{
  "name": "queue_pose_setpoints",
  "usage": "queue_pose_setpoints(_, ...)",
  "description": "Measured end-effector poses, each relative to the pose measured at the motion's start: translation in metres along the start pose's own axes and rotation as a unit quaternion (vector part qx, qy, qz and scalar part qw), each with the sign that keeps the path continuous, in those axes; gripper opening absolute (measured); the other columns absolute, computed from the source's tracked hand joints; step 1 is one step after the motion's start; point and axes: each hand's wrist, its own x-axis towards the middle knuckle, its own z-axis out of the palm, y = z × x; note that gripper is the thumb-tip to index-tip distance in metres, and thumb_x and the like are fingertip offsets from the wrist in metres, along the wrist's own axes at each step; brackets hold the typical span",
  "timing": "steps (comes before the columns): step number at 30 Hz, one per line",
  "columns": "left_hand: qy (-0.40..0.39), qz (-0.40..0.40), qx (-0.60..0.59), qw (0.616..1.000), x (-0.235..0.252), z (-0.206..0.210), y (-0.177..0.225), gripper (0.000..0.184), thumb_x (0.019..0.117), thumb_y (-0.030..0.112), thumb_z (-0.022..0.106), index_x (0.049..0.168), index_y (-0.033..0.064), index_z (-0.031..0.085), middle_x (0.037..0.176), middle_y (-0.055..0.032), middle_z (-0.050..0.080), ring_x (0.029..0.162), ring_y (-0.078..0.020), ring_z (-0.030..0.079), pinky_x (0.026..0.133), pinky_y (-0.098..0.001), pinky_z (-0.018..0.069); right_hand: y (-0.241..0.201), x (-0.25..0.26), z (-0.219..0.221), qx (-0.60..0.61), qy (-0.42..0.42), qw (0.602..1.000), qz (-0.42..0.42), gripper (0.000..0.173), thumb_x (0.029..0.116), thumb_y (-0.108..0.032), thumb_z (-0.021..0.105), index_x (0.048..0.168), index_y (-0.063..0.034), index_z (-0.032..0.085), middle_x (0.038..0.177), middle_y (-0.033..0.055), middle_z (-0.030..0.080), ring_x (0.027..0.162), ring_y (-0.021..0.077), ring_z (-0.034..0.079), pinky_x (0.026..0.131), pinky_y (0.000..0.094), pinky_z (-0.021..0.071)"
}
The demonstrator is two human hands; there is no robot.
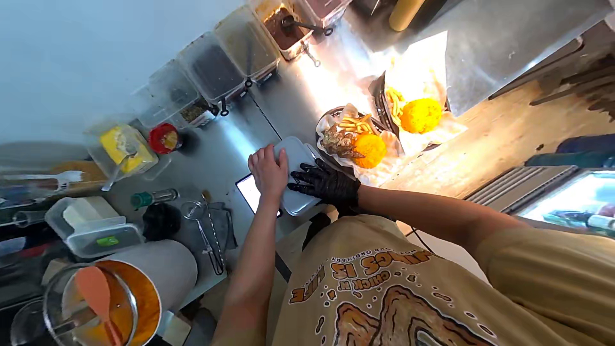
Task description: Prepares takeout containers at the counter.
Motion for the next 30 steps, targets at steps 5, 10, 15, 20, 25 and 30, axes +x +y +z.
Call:
queue_pose_setpoints(5, -0.027, -0.057, -0.139, 0.988, -0.014, -0.028, -0.002, 0.064, 0.1036, 0.044, 0.056, 0.152, 0.0026, 0.046, 0.154, -0.0255, 0.044, 0.143, -0.0430, 0.041, 0.116, -0.0602, 0.0361, -0.013, -0.029, 0.002, 0.108, 0.064, 0.979, 0.158, 0.099, 0.0784, -0.042, 0.084, 0.160, -0.0142, 0.036, 0.168, 0.0128, 0.027, 0.155, 0.0344, 0.024, 0.123, 0.0580, 0.0227)
queue_pose_setpoints(10, -0.069, -0.325, -0.312, 0.890, -0.072, -0.032, 0.010, 0.067, 0.0994, 0.040, 0.067, 0.147, -0.0016, 0.045, 0.137, -0.0270, 0.058, 0.124, -0.0362, 0.060, 0.104, -0.0555, 0.0495, 0.007, -0.026, 0.038, 0.421, 0.156, 0.829, 0.334, 0.088, 0.0924, -0.049, 0.071, 0.162, -0.0165, 0.028, 0.152, 0.0138, 0.050, 0.135, 0.0253, 0.054, 0.111, 0.0486, 0.0466)
queue_pose_setpoints(15, -0.039, -0.334, -0.388, 0.858, -0.081, -0.023, 0.020, 0.058, 0.0995, 0.033, 0.069, 0.142, -0.0015, 0.048, 0.128, -0.0213, 0.064, 0.113, -0.0264, 0.067, 0.096, -0.0454, 0.0565, 0.017, -0.009, 0.022, 0.495, 0.096, 0.772, 0.387, 0.077, 0.0864, -0.036, 0.080, 0.149, -0.0084, 0.044, 0.125, 0.0192, 0.066, 0.113, 0.0302, 0.066, 0.099, 0.0530, 0.0530)
queue_pose_setpoints(20, -0.074, -0.312, -0.516, 0.795, -0.126, -0.059, 0.028, 0.071, 0.0965, 0.022, 0.063, 0.154, 0.0040, 0.026, 0.126, -0.0146, 0.065, 0.102, -0.0186, 0.072, 0.085, -0.0370, 0.0634, -0.013, -0.052, -0.012, 0.714, 0.035, 0.659, 0.232, 0.051, 0.0912, -0.020, 0.076, 0.135, -0.0045, 0.054, 0.112, 0.0071, 0.069, 0.094, 0.0132, 0.069, 0.080, 0.0324, 0.0597)
queue_pose_setpoints(25, -0.146, -0.365, -0.547, 0.739, -0.152, -0.096, 0.021, 0.035, 0.0974, 0.028, 0.050, 0.127, 0.0100, 0.055, 0.095, -0.0023, 0.076, 0.082, -0.0120, 0.075, 0.068, -0.0320, 0.0647, -0.004, -0.111, -0.049, 0.579, -0.101, 0.765, 0.263, 0.044, 0.1039, -0.037, 0.059, 0.129, -0.0008, 0.053, 0.105, 0.0112, 0.066, 0.084, 0.0165, 0.066, 0.076, 0.0361, 0.0569)
queue_pose_setpoints(30, -0.046, -0.297, -0.562, 0.770, -0.143, -0.123, 0.021, 0.029, 0.1073, 0.026, 0.037, 0.126, 0.0123, 0.054, 0.099, 0.0033, 0.074, 0.088, -0.0069, 0.073, 0.075, -0.0284, 0.0634, 0.043, -0.193, -0.022, 0.523, 0.024, 0.720, 0.455, 0.054, 0.1099, -0.043, 0.044, 0.129, 0.0063, 0.057, 0.110, 0.0224, 0.067, 0.086, 0.0264, 0.066, 0.078, 0.0442, 0.0554)
